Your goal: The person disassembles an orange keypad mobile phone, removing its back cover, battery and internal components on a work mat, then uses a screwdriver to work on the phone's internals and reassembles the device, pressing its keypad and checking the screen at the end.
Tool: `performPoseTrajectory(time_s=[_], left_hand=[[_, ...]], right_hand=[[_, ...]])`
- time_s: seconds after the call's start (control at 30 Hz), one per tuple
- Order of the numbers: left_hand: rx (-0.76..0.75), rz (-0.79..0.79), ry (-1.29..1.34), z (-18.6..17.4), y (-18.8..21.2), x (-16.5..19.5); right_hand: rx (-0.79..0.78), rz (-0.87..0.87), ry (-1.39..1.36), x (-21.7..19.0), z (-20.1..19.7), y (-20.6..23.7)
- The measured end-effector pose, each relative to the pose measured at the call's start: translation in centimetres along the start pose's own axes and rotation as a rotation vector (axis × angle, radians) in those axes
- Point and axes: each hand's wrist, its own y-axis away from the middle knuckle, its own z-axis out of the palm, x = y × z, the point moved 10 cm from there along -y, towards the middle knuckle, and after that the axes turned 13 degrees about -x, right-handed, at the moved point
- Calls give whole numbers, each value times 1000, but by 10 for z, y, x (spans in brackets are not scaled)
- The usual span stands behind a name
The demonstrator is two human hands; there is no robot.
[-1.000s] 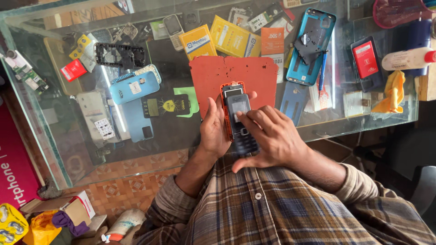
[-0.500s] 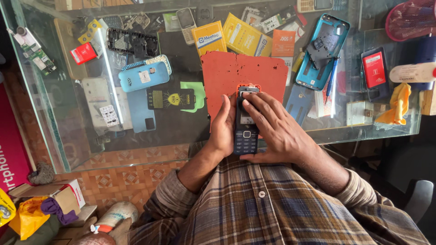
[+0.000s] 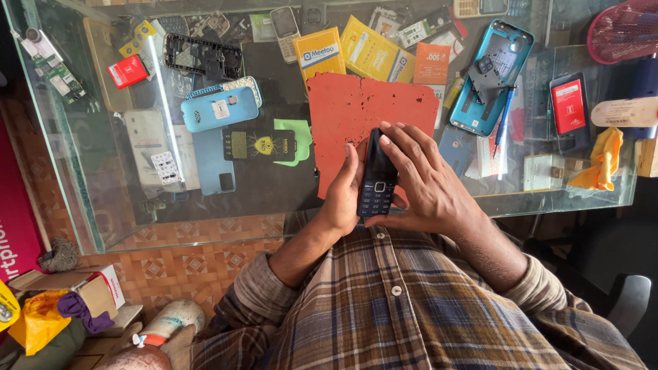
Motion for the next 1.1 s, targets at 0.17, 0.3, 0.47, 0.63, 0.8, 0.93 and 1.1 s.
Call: performPoseTrajectory(time_s=[0.17,0.3,0.47,0.63,0.8,0.93,1.1], left_hand=[[66,51,-607,7,6,23],[-30,99,-1213,42,15,43],[-201,276,-1492,81,21,53],[-263,216,-1426,83,24,56],[-257,309,-1356,81,30,66],[-270,362,-1463,83,31,62],[-231,266,-1355,75,28,62]], right_hand=[[94,-4,-146,4,-18,9],[208,21,-422,24,-36,23],[201,-33,-588,19,-39,33],[180,-58,-578,5,-47,31],[96,-115,-771,2,-45,26],[181,-59,-680,2,-45,32],[187,1,-650,3,-48,25]])
